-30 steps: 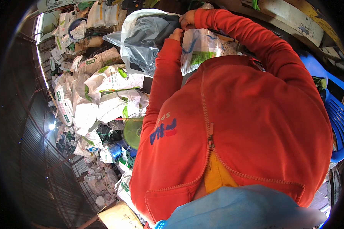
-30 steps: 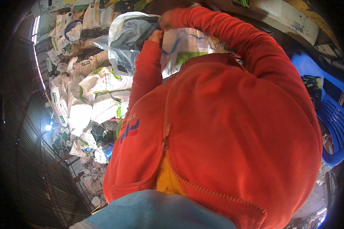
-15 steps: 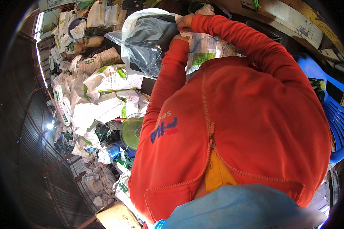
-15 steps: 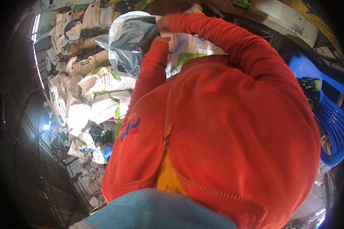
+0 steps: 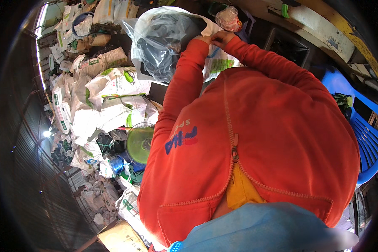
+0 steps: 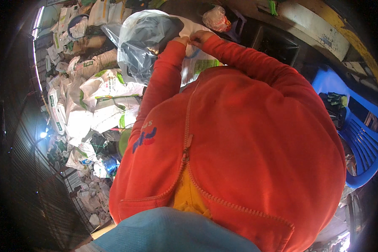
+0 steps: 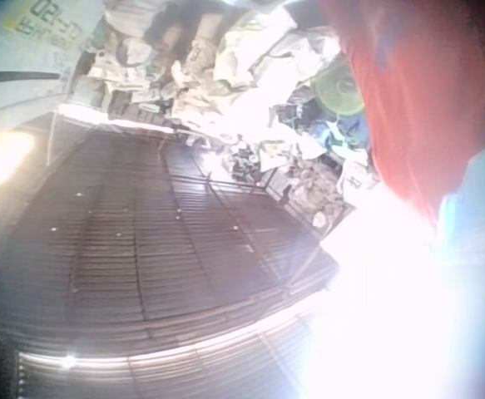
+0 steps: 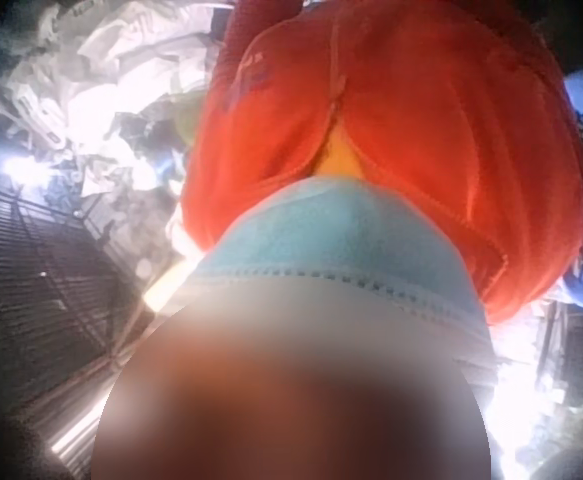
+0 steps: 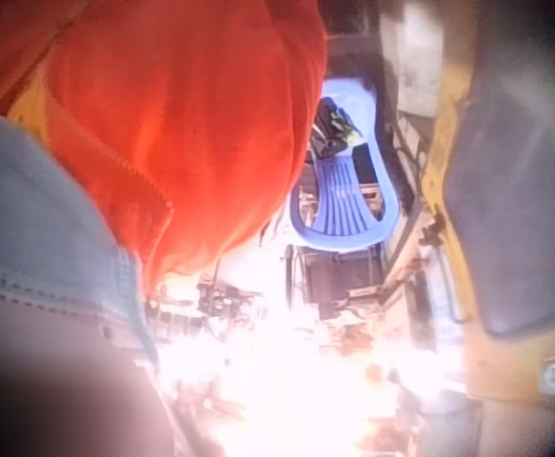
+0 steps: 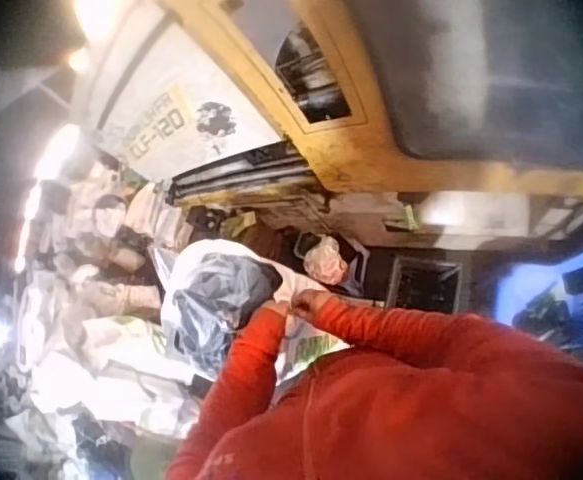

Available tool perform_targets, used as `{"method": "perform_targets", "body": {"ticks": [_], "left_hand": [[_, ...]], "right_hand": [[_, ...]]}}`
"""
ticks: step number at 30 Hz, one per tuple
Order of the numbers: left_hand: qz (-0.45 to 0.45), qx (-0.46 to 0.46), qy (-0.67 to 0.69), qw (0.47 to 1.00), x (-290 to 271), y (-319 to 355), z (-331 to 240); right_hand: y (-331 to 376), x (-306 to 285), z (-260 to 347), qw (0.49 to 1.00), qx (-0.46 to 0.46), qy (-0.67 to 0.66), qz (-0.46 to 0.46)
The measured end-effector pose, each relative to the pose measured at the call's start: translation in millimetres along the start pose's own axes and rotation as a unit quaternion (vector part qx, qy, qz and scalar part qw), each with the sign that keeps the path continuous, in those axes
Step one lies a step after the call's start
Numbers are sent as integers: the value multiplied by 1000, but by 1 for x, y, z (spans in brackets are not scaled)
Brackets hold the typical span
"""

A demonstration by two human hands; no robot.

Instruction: The person places dark objects into a clear plastic bag inside a white sack, then secures the bag with a blue plastic tie. The person repeats this process with a second bag, placing items inside and tying it shut.

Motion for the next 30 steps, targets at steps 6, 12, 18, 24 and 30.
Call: {"method": "perform_targets", "body": {"ticks": [6, 12, 18, 24, 30], "left_hand": [[2, -35, 8, 999, 2, 5, 4], [-23, -34, 27, 999, 11, 8, 10], [-50, -252, 251, 933, 16, 22, 36], [-43, -233, 271, 933, 4, 33, 30], [36, -198, 323, 925, 5, 47, 28]], "right_hand": [[-3, 10, 4, 996, -78, 33, 17], [3, 8, 11, 994, -87, 63, -4], [2, 8, 18, 990, -109, 87, -8], [-6, 17, 18, 973, -49, 172, 145], [1, 0, 3, 954, 63, 155, 248]]}}
Point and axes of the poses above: each hand's wrist, its own y-axis away from the middle knuckle, its own x-axis out of the palm, z = x × y, the point moved 10 cm from there along -y, towards the middle knuckle, and after that the axes turned 3 degrees about y, right-handed, at the moved point
